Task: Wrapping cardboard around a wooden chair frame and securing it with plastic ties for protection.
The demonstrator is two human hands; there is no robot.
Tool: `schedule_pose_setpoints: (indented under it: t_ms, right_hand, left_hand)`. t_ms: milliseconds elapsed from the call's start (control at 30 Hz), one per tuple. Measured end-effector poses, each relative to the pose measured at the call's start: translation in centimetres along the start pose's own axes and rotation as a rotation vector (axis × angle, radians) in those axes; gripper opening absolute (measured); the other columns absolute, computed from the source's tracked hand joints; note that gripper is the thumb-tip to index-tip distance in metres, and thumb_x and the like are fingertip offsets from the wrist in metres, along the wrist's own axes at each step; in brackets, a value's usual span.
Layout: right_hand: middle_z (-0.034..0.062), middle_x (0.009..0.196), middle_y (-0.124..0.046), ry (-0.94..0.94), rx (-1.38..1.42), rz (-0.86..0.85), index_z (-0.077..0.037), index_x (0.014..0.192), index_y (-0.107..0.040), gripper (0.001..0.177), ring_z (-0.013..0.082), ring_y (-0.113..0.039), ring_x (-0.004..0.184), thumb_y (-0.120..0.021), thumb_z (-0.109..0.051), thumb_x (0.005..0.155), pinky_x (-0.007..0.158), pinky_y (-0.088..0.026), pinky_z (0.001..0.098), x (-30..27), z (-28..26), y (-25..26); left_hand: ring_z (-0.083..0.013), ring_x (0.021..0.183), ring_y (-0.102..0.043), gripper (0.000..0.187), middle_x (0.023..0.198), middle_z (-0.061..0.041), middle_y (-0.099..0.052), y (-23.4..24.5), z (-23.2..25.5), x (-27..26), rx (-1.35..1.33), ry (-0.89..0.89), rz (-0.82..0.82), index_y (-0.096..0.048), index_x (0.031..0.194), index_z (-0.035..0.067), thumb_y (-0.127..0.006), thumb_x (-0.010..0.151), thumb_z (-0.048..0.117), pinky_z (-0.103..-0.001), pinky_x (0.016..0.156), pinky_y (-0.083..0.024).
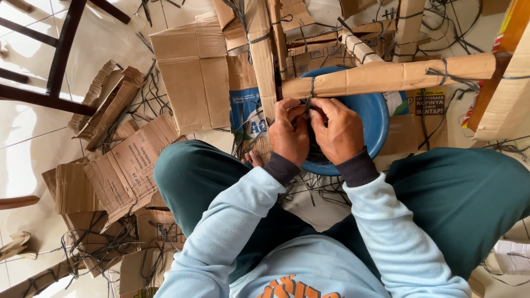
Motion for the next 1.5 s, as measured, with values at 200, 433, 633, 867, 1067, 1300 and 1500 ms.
schedule_pose_setpoints:
  t_ms: [200,433,633,867,1067,1300,1500]
  right_hand:
    - [0.0177,0.092,-0.072,-0.018,0.017,0.036,-0.005,0.108,-0.073,0.017,0.0368,-0.072,0.088,-0.068,0.001,0.092,0.067,-0.062,0.0417,0.0,1.2,-0.8]
    - [0.0159,0.094,-0.074,-0.106,0.173,0.04,-0.006,0.111,-0.076,0.017,0.0331,-0.073,0.089,-0.065,-0.004,0.098,0.067,-0.062,0.0362,0.1,0.9,-0.4]
    - [0.0122,0.091,-0.075,-0.205,0.248,0.05,-0.007,0.109,-0.076,0.014,0.0232,-0.073,0.082,-0.071,-0.007,0.095,0.066,-0.061,0.0327,-0.3,1.5,-1.0]
    - [0.0128,0.086,-0.072,-0.27,0.232,0.082,-0.008,0.105,-0.074,0.015,0.024,-0.072,0.078,-0.068,-0.002,0.092,0.063,-0.06,0.035,-0.6,2.7,-1.6]
    - [0.0109,0.083,-0.071,-0.322,0.273,0.108,-0.009,0.102,-0.073,0.01,0.02,-0.069,0.074,-0.069,-0.007,0.092,0.062,-0.058,0.0341,-0.9,2.5,-1.6]
    - [0.0104,0.08,-0.069,-0.336,0.272,0.101,-0.006,0.1,-0.071,0.01,0.0208,-0.068,0.072,-0.072,-0.016,0.1,0.059,-0.056,0.0348,-1.0,3.9,-2.4]
    - [0.0055,0.078,-0.072,-0.242,0.206,0.26,-0.012,0.093,-0.063,0.013,0.0241,-0.071,0.074,-0.065,-0.017,0.105,0.067,-0.056,0.0346,-1.8,3.2,-2.0]
  left_hand:
    - [-0.0393,0.097,-0.075,0.036,0.103,-0.012,-0.078,-0.3,-0.2,-0.2,-0.028,0.031,-0.004,-0.051,0.121,0.02,-0.059,0.097,-0.006,-0.058,0.077,-0.064]
    - [-0.0361,0.098,-0.076,0.037,0.103,-0.011,-0.078,-0.1,-0.5,0.1,-0.049,0.048,-0.013,-0.052,0.12,0.021,-0.06,0.096,-0.006,-0.055,0.08,-0.064]
    - [-0.0353,0.104,-0.073,0.032,0.102,-0.012,-0.078,-0.1,-1.2,0.3,-0.195,0.091,0.022,-0.053,0.116,0.019,-0.063,0.097,-0.005,-0.056,0.09,-0.062]
    - [-0.0415,0.108,-0.071,0.033,0.101,-0.014,-0.076,-0.1,-0.6,0.1,-0.196,0.078,0.017,-0.052,0.116,0.017,-0.062,0.097,-0.007,-0.062,0.089,-0.061]
    - [-0.0405,0.108,-0.071,0.034,0.1,-0.013,-0.077,-0.1,-0.7,0.1,-0.207,0.087,0.012,-0.051,0.117,0.018,-0.063,0.097,-0.007,-0.061,0.092,-0.061]
    - [-0.0352,0.106,-0.073,0.033,0.102,-0.012,-0.077,-0.1,-0.5,0.0,-0.193,0.091,-0.014,-0.051,0.119,0.019,-0.061,0.099,-0.005,-0.059,0.092,-0.062]
    - [-0.0354,0.106,-0.073,0.026,0.106,-0.013,-0.077,0.0,0.1,-0.4,-0.14,0.083,-0.079,-0.049,0.123,0.016,-0.061,0.104,0.003,-0.061,0.09,-0.062]
Point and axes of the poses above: each hand's wrist, its own x-axis towards the middle knuckle, its own y-axis out of the back of the hand, z = x × y, the point moved 5 cm from there along x, towards the middle knuckle
